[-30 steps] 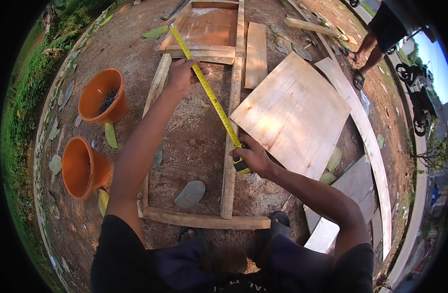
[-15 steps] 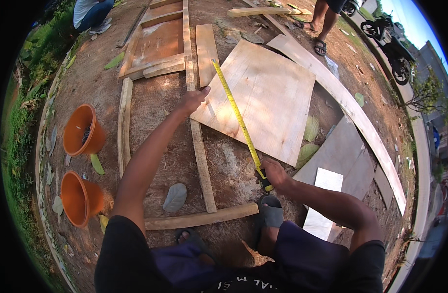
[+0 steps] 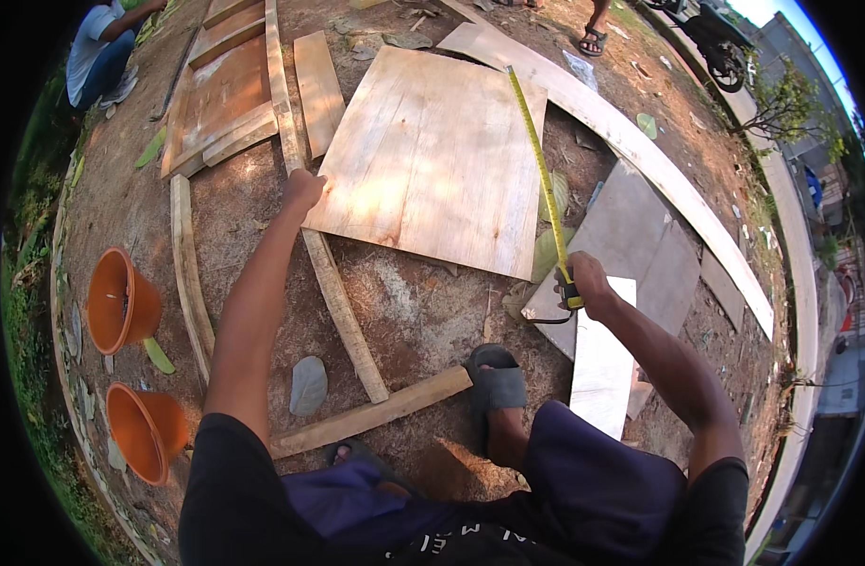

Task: The person positions a wooden plank on a makeshift workbench, then uses a hand saw to cut the plank in half. After completing the cut, the person uses a tape measure to measure the wooden frame and the cut plank.

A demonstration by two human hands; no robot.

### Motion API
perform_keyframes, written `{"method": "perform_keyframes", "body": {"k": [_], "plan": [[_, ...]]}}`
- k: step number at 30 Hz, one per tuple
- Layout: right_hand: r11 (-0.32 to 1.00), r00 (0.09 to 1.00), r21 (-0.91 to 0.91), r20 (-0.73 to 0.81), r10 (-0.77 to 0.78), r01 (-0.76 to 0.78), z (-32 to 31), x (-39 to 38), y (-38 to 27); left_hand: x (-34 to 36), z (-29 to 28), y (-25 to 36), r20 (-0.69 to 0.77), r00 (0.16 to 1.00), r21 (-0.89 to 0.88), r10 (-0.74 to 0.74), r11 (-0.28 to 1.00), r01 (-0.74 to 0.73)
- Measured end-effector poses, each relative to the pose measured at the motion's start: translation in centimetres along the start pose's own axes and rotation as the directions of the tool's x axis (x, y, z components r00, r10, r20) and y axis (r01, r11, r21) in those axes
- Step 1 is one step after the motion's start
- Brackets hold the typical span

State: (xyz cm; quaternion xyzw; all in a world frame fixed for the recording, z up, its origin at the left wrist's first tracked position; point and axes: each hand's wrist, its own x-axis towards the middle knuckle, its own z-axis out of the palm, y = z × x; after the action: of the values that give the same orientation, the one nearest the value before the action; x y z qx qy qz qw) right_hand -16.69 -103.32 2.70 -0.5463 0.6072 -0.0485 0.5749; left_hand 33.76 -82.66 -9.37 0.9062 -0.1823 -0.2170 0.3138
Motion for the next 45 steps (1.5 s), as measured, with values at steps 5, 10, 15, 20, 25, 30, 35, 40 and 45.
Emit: {"method": "perform_keyframes", "body": {"k": [5,10,15,20,25,30,35,40,45], "plan": [[0.983,0.997,-0.169,0.054,-0.06,0.069,-1.8,2.1,-0.5,-0.2,-0.2,0.2,0.112,0.97,-0.503,-0.217,0.829,0.244],[0.958,0.98,-0.221,0.126,-0.156,0.181,0.0,2.9,-1.9,-4.6,-0.5,3.6,-0.013,0.961,-0.469,-0.277,0.85,0.239],[0.484,0.585,-0.344,0.6,-0.546,0.805,3.1,6.1,-5.1,-5.8,-4.6,1.2,-0.126,0.976,-0.269,-0.181,0.953,0.142],[-0.135,0.245,-0.337,0.859,-0.45,0.932,8.2,8.3,-5.8,-8.2,-9.4,-5.8,-0.182,0.963,-0.222,-0.198,0.962,0.156],[-0.171,0.23,-0.304,0.907,-0.353,0.937,13.2,7.5,-4.3,-12.8,-15.5,-15.1,-0.27,0.949,-0.173,-0.161,0.978,0.117],[-0.164,0.227,-0.271,0.943,-0.242,0.949,15.2,7.7,-3.0,-17.9,-16.6,-20.1,-0.298,0.886,-0.305,-0.355,0.915,0.264],[-0.263,0.189,-0.248,0.955,-0.229,0.932,17.3,9.1,-2.7,-19.1,-17.6,-23.2,-0.345,0.883,-0.258,-0.318,0.937,0.236],[-0.247,0.17,-0.214,0.968,-0.186,0.945,16.3,10.1,-2.5,-18.6,-16.7,-21.3,-0.314,0.879,-0.249,-0.358,0.925,0.287],[0.582,0.636,-0.577,0.761,0.128,0.573,16.6,8.6,-4.8,-18.7,-17.0,-24.1,-0.122,0.912,-0.344,-0.392,0.878,0.331]]}}
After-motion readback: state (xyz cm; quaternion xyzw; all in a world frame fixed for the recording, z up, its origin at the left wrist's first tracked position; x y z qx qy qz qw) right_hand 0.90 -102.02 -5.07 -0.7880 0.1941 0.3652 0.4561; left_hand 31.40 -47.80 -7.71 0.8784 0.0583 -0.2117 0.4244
